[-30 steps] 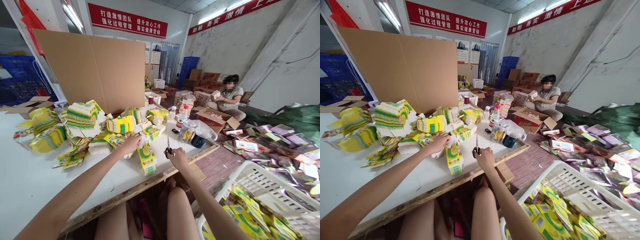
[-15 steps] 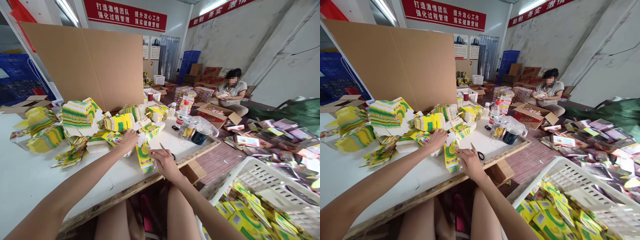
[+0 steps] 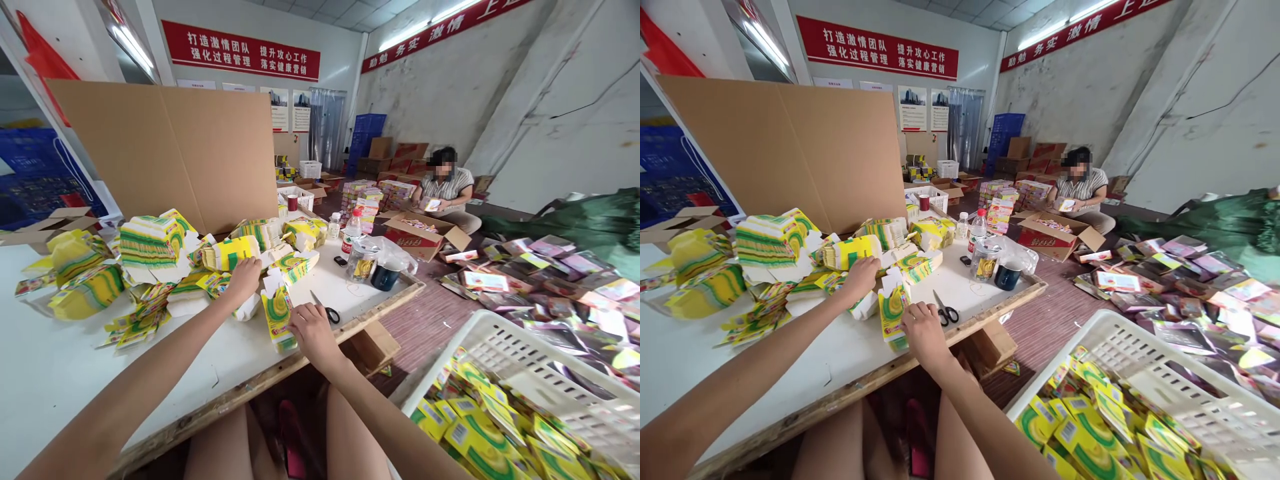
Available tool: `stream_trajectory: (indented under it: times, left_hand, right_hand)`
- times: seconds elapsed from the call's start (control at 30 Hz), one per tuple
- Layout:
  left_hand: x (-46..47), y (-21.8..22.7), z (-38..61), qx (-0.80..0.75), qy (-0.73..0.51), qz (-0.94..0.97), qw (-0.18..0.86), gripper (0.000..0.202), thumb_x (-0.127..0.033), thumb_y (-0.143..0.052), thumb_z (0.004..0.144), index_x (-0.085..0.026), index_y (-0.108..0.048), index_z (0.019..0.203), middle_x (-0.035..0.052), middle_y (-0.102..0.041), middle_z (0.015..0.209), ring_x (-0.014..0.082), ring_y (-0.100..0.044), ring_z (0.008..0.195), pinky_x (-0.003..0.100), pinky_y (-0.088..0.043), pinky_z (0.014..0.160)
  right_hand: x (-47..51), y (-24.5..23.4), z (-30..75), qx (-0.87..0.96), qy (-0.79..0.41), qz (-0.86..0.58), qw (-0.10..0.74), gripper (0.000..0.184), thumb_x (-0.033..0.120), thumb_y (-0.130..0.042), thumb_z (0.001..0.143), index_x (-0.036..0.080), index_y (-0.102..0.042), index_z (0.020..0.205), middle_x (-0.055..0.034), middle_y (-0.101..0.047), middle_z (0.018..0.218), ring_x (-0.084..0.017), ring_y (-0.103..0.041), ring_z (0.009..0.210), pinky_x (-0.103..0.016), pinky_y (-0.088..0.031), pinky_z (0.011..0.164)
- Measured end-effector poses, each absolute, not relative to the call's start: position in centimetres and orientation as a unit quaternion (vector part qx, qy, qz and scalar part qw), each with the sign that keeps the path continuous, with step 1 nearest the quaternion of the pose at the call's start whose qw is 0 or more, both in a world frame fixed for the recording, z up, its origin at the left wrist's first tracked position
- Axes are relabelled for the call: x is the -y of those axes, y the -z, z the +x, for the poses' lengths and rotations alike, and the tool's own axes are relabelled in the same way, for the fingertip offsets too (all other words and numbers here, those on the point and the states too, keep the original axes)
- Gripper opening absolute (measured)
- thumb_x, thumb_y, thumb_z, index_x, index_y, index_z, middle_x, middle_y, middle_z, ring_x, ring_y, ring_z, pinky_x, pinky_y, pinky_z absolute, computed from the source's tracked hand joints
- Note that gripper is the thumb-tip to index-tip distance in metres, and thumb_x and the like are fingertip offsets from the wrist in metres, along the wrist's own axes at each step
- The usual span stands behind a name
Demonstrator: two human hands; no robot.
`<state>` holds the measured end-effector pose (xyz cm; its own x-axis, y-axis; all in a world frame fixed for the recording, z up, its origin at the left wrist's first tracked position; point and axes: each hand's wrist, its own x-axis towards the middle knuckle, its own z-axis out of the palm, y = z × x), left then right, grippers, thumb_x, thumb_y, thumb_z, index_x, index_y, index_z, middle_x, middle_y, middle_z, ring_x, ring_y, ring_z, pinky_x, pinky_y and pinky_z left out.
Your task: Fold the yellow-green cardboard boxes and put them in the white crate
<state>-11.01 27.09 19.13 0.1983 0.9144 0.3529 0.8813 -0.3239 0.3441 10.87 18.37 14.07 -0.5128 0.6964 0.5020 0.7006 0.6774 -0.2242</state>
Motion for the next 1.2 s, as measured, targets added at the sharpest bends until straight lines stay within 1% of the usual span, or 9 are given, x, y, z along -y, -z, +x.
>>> stream_trajectory:
  times: [0.1,0.17,0.33,0.53,0.73,0.8,0.97,1.13,1.2]
  left_hand:
    - [-23.5,-18.8,-9.8,-0.545,-0.28,0.789,0.043,0.02,-0.02,-0.056,0.096,-0.017,-0.064,0.113,0.0106,-0.065,0.119,0.0263,-0.061,0.112,0.048,-0.05,0.099]
    - [-21.1,-17.9,-8.6,-0.502,-0.273,0.817,0.073,0.02,-0.013,-0.058,0.09,-0.022,-0.068,0.104,0.0085,-0.068,0.112,0.0256,-0.063,0.109,0.042,-0.051,0.099]
    - [-18.6,-16.2,-6.9,-0.476,-0.269,0.83,0.111,0.031,-0.006,-0.056,0.084,-0.02,-0.064,0.111,0.0109,-0.066,0.118,0.0283,-0.059,0.116,0.044,-0.05,0.101]
    - [-19.3,-16.3,-7.2,-0.483,-0.264,0.826,0.125,0.03,-0.005,-0.056,0.084,-0.018,-0.063,0.11,0.0127,-0.066,0.117,0.0298,-0.059,0.117,0.046,-0.049,0.101]
    - [-19.3,-16.5,-7.3,-0.499,-0.242,0.822,0.127,0.023,-0.012,-0.057,0.088,-0.02,-0.063,0.108,0.0108,-0.066,0.116,0.0287,-0.06,0.115,0.044,-0.048,0.101]
    - [-19.3,-16.7,-7.3,-0.502,-0.237,0.823,0.126,0.022,-0.013,-0.057,0.089,-0.02,-0.063,0.109,0.0106,-0.066,0.116,0.0285,-0.059,0.116,0.043,-0.048,0.102]
    - [-19.3,-17.0,-6.6,-0.499,-0.235,0.826,0.12,0.021,-0.015,-0.059,0.087,-0.017,-0.065,0.107,0.0127,-0.067,0.114,0.0307,-0.061,0.113,0.044,-0.049,0.098]
    - [-21.5,-18.7,-7.3,-0.485,-0.243,0.832,0.116,0.012,-0.019,-0.072,0.079,-0.023,-0.071,0.089,0.0026,-0.073,0.097,0.0236,-0.069,0.092,0.033,-0.055,0.084]
    - [-24.0,-20.3,-8.9,-0.509,-0.275,0.811,0.09,0.01,-0.02,-0.068,0.083,-0.023,-0.071,0.092,0.0026,-0.073,0.101,0.0219,-0.068,0.096,0.032,-0.054,0.089]
  right_hand:
    - [-18.2,-13.7,10.2,0.859,0.031,-0.426,0.282,0.007,0.015,-0.062,0.094,0.019,-0.064,0.089,-0.0085,-0.069,0.095,-0.026,-0.059,0.088,-0.038,-0.038,0.077]
    - [-18.1,-13.7,10.0,0.855,0.044,-0.439,0.274,0.008,0.014,-0.059,0.095,0.018,-0.063,0.09,-0.0093,-0.068,0.094,-0.026,-0.058,0.085,-0.038,-0.037,0.076]
    - [-17.9,-14.8,9.8,0.86,0.063,-0.452,0.23,0.008,0.013,-0.057,0.094,0.016,-0.064,0.09,-0.0103,-0.066,0.089,-0.028,-0.057,0.085,-0.04,-0.036,0.075]
    - [-18.3,-16.0,8.9,0.862,0.06,-0.468,0.187,0.017,0.0,-0.053,0.087,0.013,-0.065,0.088,-0.0146,-0.066,0.09,-0.029,-0.056,0.089,-0.039,-0.035,0.076]
    - [-14.6,-13.4,14.1,0.902,-0.005,-0.403,0.153,0.025,-0.006,-0.058,0.068,0.019,-0.058,0.068,-0.0045,-0.065,0.079,-0.022,-0.056,0.08,-0.032,-0.037,0.07]
    - [-13.3,-11.7,17.5,0.911,-0.037,-0.386,0.142,0.026,-0.007,-0.055,0.069,0.019,-0.057,0.068,-0.0037,-0.065,0.08,-0.021,-0.056,0.078,-0.032,-0.037,0.068]
    - [-12.7,-9.8,21.2,0.869,-0.079,-0.456,0.175,0.027,0.0,-0.045,0.086,0.02,-0.054,0.071,-0.0054,-0.063,0.076,-0.022,-0.056,0.073,-0.035,-0.04,0.068]
    - [-13.3,-9.8,19.1,0.828,-0.135,-0.448,0.308,0.022,0.02,-0.044,0.099,0.022,-0.061,0.085,-0.0059,-0.069,0.083,-0.023,-0.063,0.076,-0.035,-0.05,0.07]
    - [-12.9,-8.8,18.9,0.808,-0.148,-0.441,0.361,0.019,0.028,-0.046,0.1,0.025,-0.064,0.093,-0.0054,-0.071,0.087,-0.023,-0.067,0.079,-0.033,-0.053,0.072]
